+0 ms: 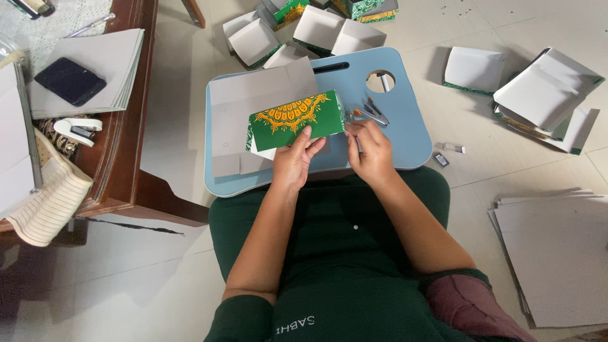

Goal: The person sits on the floor and assembles small decorative boxes from flat paper sheets. They use a stapler to secure the edges of the boxes, folding the flaps and stapling them together. The person handles multiple boxes, stacking the finished ones on a blue tray.

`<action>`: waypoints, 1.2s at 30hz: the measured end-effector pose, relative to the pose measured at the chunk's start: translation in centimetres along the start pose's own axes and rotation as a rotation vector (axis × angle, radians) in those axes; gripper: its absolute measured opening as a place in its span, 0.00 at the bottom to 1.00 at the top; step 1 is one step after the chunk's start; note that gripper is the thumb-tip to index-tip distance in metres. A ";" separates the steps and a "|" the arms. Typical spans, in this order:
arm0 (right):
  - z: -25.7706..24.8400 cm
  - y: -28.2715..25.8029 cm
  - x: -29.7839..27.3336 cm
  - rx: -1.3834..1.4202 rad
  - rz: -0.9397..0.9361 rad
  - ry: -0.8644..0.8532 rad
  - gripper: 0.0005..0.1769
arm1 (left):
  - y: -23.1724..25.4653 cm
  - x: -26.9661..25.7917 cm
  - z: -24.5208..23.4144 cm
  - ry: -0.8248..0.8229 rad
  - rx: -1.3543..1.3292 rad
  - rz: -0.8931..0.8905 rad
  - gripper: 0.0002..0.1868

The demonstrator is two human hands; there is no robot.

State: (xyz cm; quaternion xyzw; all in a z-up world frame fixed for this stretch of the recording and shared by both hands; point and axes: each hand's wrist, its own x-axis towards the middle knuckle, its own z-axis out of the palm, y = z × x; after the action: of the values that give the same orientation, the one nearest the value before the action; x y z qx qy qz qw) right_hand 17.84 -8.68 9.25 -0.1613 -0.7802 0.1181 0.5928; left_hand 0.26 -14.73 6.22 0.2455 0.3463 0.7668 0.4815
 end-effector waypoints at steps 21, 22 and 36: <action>-1.9 14.0 -1.6 -0.369 0.488 -0.260 0.19 | 1.4 0.9 -1.1 0.119 0.073 0.124 0.19; -0.9 14.8 -2.3 -0.399 0.468 -0.331 0.22 | 1.7 1.0 -0.9 0.137 0.087 0.141 0.19; 4.0 16.4 -1.7 -0.438 0.551 -0.438 0.32 | 1.0 1.6 -1.7 0.223 0.028 0.139 0.19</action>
State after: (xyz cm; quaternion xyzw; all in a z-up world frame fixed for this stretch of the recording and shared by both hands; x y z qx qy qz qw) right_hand 16.28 5.80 0.50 -0.4576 -0.8221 0.1351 0.3108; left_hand -2.17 -14.09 5.95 0.1889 0.3902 0.8160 0.3823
